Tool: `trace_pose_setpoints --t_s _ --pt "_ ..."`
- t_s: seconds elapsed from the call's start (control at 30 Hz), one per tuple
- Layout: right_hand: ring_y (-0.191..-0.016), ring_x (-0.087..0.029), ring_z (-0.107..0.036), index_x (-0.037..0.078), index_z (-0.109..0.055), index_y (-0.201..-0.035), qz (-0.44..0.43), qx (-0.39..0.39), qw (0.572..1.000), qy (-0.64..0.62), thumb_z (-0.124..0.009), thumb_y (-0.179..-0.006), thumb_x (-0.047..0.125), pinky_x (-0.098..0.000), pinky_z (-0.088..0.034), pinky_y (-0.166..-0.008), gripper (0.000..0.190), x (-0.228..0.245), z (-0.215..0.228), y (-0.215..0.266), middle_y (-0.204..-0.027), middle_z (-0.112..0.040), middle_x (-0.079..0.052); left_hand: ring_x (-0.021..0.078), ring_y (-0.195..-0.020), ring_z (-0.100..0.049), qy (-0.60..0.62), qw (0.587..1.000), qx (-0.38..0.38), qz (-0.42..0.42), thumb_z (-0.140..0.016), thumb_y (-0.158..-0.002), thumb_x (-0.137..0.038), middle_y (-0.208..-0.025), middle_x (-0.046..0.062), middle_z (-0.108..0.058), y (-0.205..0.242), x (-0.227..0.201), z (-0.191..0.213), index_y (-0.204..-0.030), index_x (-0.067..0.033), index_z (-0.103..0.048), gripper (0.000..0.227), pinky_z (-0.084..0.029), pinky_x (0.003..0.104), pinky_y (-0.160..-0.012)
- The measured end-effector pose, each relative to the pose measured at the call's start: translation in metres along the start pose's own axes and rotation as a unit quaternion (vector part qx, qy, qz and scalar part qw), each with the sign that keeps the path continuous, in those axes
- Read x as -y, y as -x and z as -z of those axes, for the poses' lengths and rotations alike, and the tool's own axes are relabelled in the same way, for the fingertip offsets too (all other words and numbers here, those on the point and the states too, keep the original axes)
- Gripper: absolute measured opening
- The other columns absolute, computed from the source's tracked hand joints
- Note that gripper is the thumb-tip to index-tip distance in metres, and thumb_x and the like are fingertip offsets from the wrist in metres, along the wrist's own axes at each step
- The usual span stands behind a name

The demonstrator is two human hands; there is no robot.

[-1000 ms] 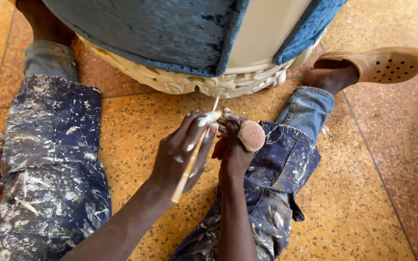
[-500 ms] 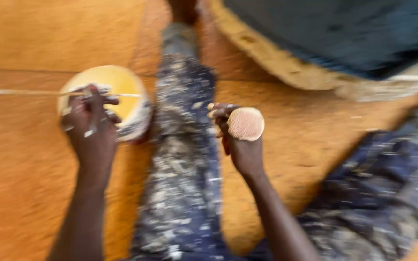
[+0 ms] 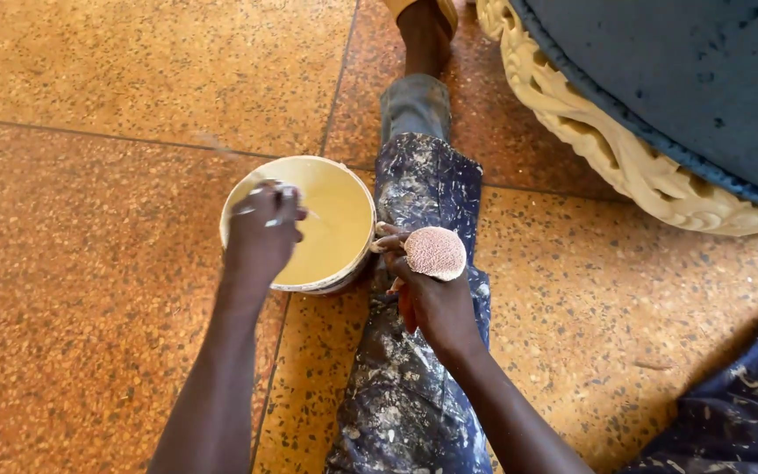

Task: Detailing the carved base of a chair by applying white paste or filler into the crevices using fingers and a small stick.

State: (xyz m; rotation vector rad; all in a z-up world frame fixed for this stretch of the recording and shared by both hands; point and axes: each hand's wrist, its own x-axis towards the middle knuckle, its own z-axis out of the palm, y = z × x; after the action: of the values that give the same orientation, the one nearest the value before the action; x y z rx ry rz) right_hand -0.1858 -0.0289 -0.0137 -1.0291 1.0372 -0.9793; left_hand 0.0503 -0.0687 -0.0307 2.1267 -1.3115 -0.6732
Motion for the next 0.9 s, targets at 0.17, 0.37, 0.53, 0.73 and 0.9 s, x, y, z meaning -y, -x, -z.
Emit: trace_pose_setpoints --t_s 0.17,0.37,0.53,0.73,0.9 --pt "-0.051 -0.014 -0.053 0.001 -0.074 -0.111 -0.036 -0.028 0.998 -0.033 -0.062 -0.090 0.008 -0.0278 -0.041 -0.042 0.026 0.003 0.004 0.006 -0.130 -0.076 -0.006 0.0132 -0.053 -0.065 0.381 0.921 -0.075 -0.019 -0.047 -0.114 -0.016 -0.079 0.014 -0.067 0.046 0.039 0.056 -0.115 -0.0072 -0.053 0.012 -0.055 0.020 -0.044" --pt "-0.050 -0.012 -0.054 0.000 -0.080 -0.099 0.050 -0.085 0.994 -0.040 -0.068 -0.074 0.004 -0.0268 -0.051 -0.053 0.028 0.017 0.029 0.023 -0.084 -0.077 -0.017 0.0242 -0.073 -0.076 0.336 0.917 -0.214 0.010 -0.047 -0.128 -0.028 -0.104 0.018 -0.071 0.088 0.147 0.104 -0.124 -0.0088 -0.057 0.022 -0.065 0.035 -0.058" --pt "-0.031 -0.017 -0.048 -0.002 -0.072 -0.103 0.014 -0.177 0.980 -0.085 -0.066 -0.087 0.013 -0.0270 -0.036 -0.030 0.023 -0.022 0.103 0.034 -0.062 -0.064 -0.014 0.0112 -0.075 -0.072 0.436 0.874 -0.215 -0.024 -0.053 -0.115 -0.027 -0.098 0.004 -0.070 0.122 0.055 0.063 -0.126 -0.0067 -0.056 0.023 -0.065 0.021 -0.063" --pt "-0.028 -0.024 -0.054 0.001 -0.071 -0.084 0.029 -0.331 0.942 -0.041 -0.070 -0.083 0.021 -0.0299 -0.039 -0.029 0.019 0.016 0.154 0.066 -0.053 -0.062 -0.018 0.0302 -0.062 -0.072 0.665 0.747 -0.002 0.017 -0.068 -0.097 -0.015 -0.084 0.022 -0.074 0.129 -0.080 -0.089 -0.095 -0.0066 -0.064 0.009 -0.061 0.039 -0.054" --pt "-0.070 -0.019 -0.076 0.007 -0.069 -0.104 0.101 -0.371 0.920 -0.078 -0.070 -0.086 0.010 -0.0266 -0.059 -0.061 0.018 0.011 0.195 0.084 -0.094 -0.079 -0.015 0.0284 -0.065 -0.076 0.671 0.727 0.141 -0.030 -0.065 -0.098 -0.024 -0.097 0.027 -0.077 0.154 -0.166 -0.209 -0.109 0.0009 -0.068 0.027 -0.064 0.037 -0.055"
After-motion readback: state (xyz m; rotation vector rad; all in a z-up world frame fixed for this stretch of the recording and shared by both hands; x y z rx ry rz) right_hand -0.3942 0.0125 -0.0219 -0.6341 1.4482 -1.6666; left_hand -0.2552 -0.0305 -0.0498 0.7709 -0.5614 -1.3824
